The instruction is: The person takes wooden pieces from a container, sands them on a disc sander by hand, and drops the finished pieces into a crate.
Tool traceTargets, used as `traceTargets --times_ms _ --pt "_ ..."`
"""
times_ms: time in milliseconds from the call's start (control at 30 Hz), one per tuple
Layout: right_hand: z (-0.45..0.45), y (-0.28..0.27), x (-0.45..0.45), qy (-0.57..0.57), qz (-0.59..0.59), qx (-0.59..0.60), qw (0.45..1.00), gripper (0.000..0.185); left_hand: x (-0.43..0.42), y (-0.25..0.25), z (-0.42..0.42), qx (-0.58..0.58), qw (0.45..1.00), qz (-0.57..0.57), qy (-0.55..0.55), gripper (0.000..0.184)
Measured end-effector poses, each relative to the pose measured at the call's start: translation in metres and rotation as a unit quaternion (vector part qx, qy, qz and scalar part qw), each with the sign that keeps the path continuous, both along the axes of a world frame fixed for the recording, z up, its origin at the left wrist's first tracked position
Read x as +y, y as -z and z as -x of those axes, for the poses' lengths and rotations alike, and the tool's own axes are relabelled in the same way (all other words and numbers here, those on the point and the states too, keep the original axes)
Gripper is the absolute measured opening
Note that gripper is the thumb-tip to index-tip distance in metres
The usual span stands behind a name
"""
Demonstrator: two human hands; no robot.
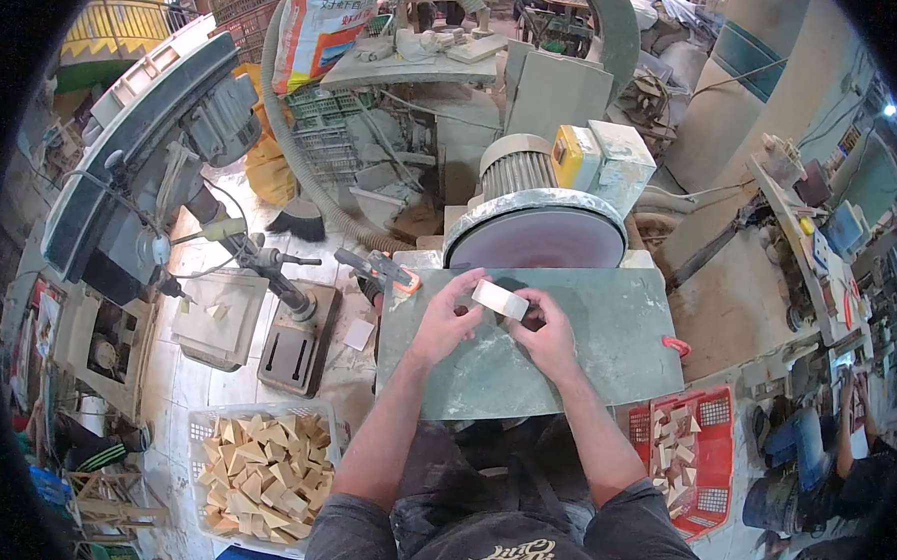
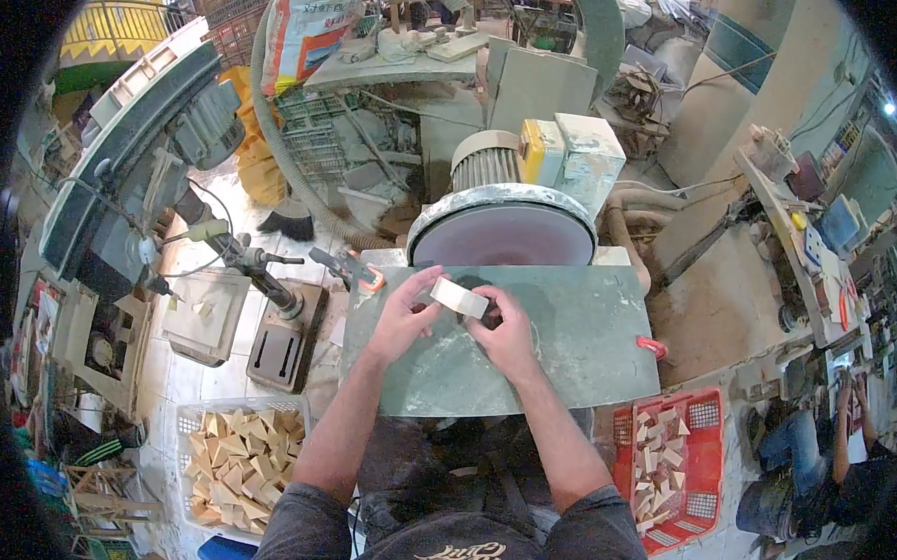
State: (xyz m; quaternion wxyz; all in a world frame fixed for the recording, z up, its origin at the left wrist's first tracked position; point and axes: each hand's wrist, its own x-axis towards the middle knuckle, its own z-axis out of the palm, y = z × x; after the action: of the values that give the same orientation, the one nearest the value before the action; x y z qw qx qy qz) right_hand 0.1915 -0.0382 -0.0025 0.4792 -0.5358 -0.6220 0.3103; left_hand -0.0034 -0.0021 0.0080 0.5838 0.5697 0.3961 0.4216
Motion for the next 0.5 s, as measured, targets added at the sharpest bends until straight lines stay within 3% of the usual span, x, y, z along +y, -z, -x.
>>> traceTargets --times_ms 233,333,433,500 --pt "0.002 -0.003 0.001 -0.001 0.035 0.026 0.999 0.04 -0.002 -0.002 -0.001 -0.015 1.0 -0.014 0.003 0.057" --pt "0.003 0.002 0.002 0.005 -0.007 0.023 1.0 0.039 -0.001 0.004 0.0 -0.009 1.0 -0.007 -0.001 0.053" --pt "0.002 0.008 0.003 -0.001 0.01 0.079 0.997 0.038 0.0 0.008 -0.001 0.04 0.999 0.025 0.003 0.045" --pt "0.003 0.012 0.003 0.014 0.015 0.165 0.986 0.034 0.001 0.019 -0.009 0.131 0.968 -0.205 -0.064 0.039"
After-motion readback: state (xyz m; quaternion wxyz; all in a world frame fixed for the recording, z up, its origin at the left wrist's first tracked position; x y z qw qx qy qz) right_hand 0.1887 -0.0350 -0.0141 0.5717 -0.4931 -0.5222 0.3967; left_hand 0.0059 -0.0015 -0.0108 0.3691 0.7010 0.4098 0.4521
